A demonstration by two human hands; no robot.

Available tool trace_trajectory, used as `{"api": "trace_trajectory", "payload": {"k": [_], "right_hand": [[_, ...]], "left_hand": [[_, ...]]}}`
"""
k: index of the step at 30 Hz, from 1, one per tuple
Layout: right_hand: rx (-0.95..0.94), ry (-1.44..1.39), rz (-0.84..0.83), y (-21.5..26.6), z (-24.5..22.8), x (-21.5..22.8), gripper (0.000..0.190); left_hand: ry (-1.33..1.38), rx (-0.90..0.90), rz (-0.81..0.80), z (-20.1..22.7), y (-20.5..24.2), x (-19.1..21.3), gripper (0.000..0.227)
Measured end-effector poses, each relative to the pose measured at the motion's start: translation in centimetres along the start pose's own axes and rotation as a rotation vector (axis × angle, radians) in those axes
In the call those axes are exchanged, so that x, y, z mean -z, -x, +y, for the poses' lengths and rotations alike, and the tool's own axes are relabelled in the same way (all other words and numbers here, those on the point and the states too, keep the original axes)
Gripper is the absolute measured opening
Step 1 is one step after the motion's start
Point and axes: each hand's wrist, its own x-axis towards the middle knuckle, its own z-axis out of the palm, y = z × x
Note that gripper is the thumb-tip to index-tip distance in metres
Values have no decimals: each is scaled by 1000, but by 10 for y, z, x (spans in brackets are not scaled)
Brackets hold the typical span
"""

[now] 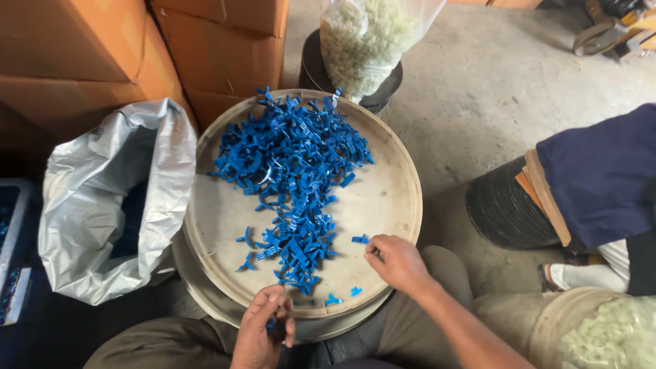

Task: The person sits on the floor and sorts small blue plastic clips from a pile on a round tray. They pick up clips, separate them, and place them into a white bag or a blue bin to the side. The task involves repetitive hand movements to organize the clips.

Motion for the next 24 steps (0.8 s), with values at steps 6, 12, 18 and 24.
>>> {"api": "trace_trajectory", "payload": {"k": [6, 12, 18, 24], "right_hand": [[193, -43, 197, -9, -10, 1, 15], [302, 70, 99, -33, -39, -24, 25], [245, 34, 100, -19, -11, -12, 7], [-120, -715, -98, 20, -25, -14, 12]], "left_hand": [[-111, 32, 50, -8, -17, 22, 27], [-170, 88, 56, -15, -21, 39, 30], [-223, 82, 79, -8, -5, 23, 33], [-436, 116, -22, 2, -9, -49, 33]]}}
